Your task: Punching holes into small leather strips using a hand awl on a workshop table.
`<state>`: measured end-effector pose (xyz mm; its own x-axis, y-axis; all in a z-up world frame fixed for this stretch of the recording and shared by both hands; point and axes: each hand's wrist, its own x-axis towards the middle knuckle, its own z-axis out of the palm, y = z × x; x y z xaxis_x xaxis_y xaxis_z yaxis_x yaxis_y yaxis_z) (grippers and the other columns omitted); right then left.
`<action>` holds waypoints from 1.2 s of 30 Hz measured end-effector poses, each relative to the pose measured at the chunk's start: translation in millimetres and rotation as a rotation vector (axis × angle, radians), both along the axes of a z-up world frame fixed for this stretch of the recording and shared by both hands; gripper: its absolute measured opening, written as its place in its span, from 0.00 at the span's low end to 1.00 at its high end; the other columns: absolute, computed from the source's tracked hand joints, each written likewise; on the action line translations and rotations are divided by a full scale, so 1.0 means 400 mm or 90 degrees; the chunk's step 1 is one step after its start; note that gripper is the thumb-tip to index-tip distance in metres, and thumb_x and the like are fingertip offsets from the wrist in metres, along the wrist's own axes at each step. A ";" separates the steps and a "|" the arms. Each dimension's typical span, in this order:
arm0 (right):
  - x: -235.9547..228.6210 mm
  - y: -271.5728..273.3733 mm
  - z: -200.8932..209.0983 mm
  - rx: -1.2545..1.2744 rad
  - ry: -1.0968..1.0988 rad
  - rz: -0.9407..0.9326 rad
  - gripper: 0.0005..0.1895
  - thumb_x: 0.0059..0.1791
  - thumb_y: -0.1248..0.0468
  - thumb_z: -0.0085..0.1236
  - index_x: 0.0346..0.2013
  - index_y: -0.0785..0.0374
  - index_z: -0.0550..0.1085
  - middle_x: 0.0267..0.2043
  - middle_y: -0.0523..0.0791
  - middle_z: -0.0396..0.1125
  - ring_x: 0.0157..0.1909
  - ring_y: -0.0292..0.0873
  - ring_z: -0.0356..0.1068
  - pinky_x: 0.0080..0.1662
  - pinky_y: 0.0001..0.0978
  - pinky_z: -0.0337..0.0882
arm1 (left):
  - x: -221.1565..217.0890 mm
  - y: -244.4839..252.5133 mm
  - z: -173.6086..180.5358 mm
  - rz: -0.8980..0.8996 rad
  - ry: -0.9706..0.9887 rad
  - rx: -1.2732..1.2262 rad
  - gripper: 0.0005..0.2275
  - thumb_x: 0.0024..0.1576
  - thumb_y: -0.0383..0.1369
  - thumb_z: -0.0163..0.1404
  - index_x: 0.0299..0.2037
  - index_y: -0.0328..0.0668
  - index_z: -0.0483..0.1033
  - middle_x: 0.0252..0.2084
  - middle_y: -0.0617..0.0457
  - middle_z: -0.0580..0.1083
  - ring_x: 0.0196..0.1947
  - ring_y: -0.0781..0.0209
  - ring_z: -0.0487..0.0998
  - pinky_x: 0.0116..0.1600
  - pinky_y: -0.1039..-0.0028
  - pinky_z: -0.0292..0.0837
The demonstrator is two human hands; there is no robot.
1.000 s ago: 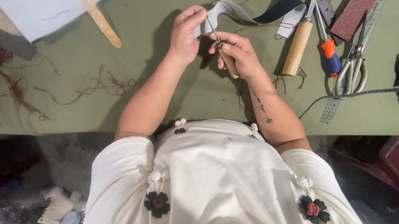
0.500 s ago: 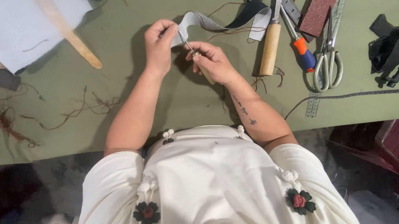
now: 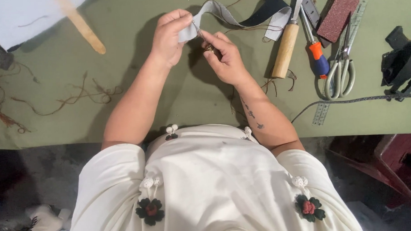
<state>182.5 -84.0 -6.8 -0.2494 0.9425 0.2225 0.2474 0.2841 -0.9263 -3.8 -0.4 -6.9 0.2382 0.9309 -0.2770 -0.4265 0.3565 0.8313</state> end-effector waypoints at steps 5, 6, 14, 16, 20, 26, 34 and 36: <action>0.002 0.002 0.010 0.008 0.017 -0.012 0.21 0.60 0.62 0.53 0.69 0.57 0.67 0.46 0.45 0.65 0.48 0.38 0.66 0.54 0.29 0.69 | -0.007 -0.002 0.058 -0.097 -0.004 -0.089 0.06 0.58 0.35 0.54 0.29 0.47 0.78 0.25 0.57 0.76 0.25 0.68 0.72 0.30 0.79 0.60; 0.005 0.003 0.008 0.008 0.018 -0.011 0.21 0.60 0.62 0.53 0.69 0.57 0.67 0.46 0.45 0.65 0.48 0.38 0.66 0.54 0.29 0.69 | -0.003 -0.003 0.038 -0.096 -0.003 -0.089 0.06 0.58 0.35 0.54 0.29 0.47 0.78 0.25 0.57 0.76 0.25 0.68 0.72 0.30 0.79 0.60; 0.013 0.000 0.009 -0.021 -0.015 -0.070 0.22 0.58 0.62 0.58 0.67 0.56 0.69 0.44 0.40 0.65 0.44 0.35 0.63 0.52 0.26 0.67 | 0.012 -0.012 0.019 -0.019 0.268 0.244 0.05 0.58 0.29 0.54 0.37 0.41 0.83 0.34 0.58 0.80 0.35 0.70 0.78 0.42 0.77 0.75; 0.013 -0.001 0.005 -0.012 -0.006 -0.072 0.21 0.58 0.63 0.58 0.66 0.56 0.70 0.44 0.41 0.67 0.44 0.35 0.63 0.51 0.26 0.67 | 0.009 -0.010 0.020 -0.031 0.265 0.232 0.05 0.58 0.29 0.54 0.36 0.41 0.83 0.33 0.59 0.80 0.35 0.71 0.78 0.42 0.77 0.75; 0.022 0.005 -0.005 0.052 0.065 -0.098 0.20 0.58 0.62 0.57 0.66 0.59 0.69 0.47 0.47 0.69 0.48 0.39 0.66 0.52 0.31 0.70 | 0.008 -0.005 0.017 -0.046 0.276 0.204 0.04 0.58 0.29 0.54 0.35 0.42 0.84 0.31 0.62 0.79 0.32 0.74 0.75 0.39 0.79 0.72; 0.022 0.004 0.002 0.036 0.029 -0.086 0.20 0.58 0.59 0.58 0.65 0.57 0.70 0.45 0.45 0.70 0.47 0.38 0.66 0.53 0.30 0.68 | 0.009 -0.008 0.025 -0.059 0.275 0.212 0.04 0.58 0.31 0.55 0.33 0.44 0.82 0.32 0.62 0.79 0.33 0.74 0.75 0.39 0.79 0.71; 0.023 0.005 -0.019 0.036 0.061 -0.086 0.20 0.58 0.61 0.58 0.64 0.59 0.70 0.46 0.46 0.69 0.48 0.40 0.68 0.54 0.33 0.70 | 0.014 -0.009 0.006 -0.076 0.329 0.288 0.03 0.57 0.29 0.57 0.33 0.45 0.83 0.30 0.62 0.77 0.31 0.72 0.73 0.39 0.79 0.70; 0.025 0.003 -0.022 0.039 0.084 -0.090 0.20 0.58 0.61 0.59 0.64 0.60 0.71 0.47 0.48 0.69 0.48 0.40 0.68 0.53 0.34 0.72 | 0.013 -0.009 -0.001 -0.070 0.354 0.318 0.03 0.56 0.28 0.57 0.32 0.46 0.83 0.29 0.62 0.76 0.31 0.71 0.72 0.39 0.78 0.68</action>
